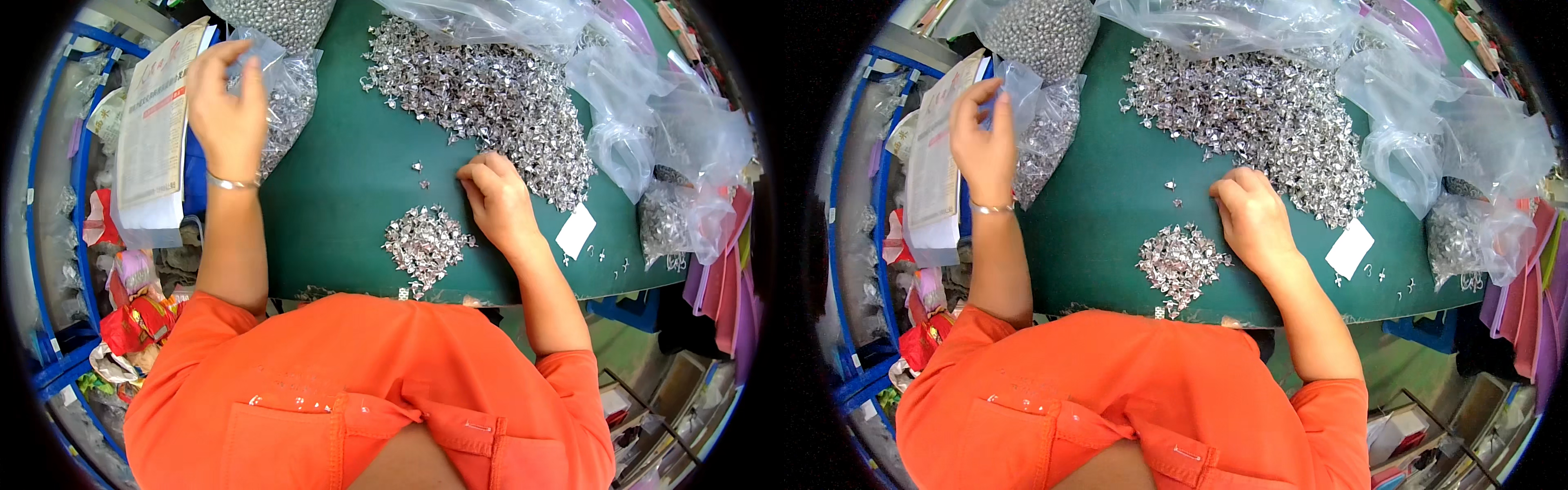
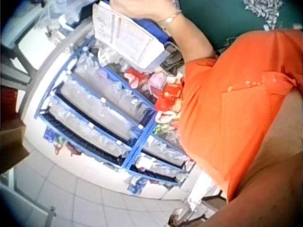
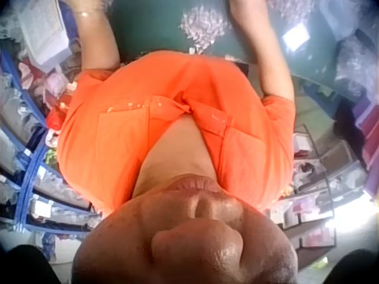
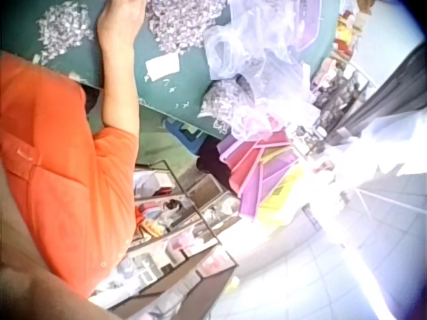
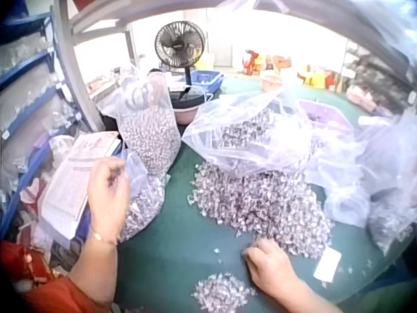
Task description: The person repeatedly picks up small silver metal components from a pile on a green table and joins them together by hand. They place the assembled pairs into a separate growing pile. The person continues this repetitive assembly process throughout the clip.
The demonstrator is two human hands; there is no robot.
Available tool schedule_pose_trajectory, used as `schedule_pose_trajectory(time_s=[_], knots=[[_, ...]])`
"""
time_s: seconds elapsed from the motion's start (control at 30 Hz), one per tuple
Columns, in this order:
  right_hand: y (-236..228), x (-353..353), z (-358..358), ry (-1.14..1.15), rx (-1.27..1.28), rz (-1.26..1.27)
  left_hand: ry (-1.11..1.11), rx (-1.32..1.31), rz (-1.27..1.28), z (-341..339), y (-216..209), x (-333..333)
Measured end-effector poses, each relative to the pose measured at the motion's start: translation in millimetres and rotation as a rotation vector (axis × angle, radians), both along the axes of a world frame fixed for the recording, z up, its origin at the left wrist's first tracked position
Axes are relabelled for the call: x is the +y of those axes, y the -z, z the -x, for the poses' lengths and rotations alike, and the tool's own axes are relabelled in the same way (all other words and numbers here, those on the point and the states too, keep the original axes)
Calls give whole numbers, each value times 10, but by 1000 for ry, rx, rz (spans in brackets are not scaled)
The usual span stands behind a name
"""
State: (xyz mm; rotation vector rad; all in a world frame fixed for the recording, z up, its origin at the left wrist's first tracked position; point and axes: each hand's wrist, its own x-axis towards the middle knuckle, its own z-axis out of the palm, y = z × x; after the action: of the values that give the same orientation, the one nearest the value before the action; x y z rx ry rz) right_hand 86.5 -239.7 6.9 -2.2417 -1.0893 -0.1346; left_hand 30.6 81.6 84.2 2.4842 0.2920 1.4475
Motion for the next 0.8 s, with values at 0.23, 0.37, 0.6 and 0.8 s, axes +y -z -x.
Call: schedule_pose_trajectory(time_s=[0.23, 0.37, 0.6, 0.8], knots=[[-169, -116, -41, 54, 207, -196, 788, 611, 259, 169, 489, -1014], [-206, -191, -27, 89, 252, -164, 760, 665, 192, 185, 714, -1115], [-139, 53, 121, -184, 197, -97, 777, 592, 228, 164, 694, -1214], [-146, 74, 87, -22, 226, -64, 802, 607, 278, 155, 749, -1231]])
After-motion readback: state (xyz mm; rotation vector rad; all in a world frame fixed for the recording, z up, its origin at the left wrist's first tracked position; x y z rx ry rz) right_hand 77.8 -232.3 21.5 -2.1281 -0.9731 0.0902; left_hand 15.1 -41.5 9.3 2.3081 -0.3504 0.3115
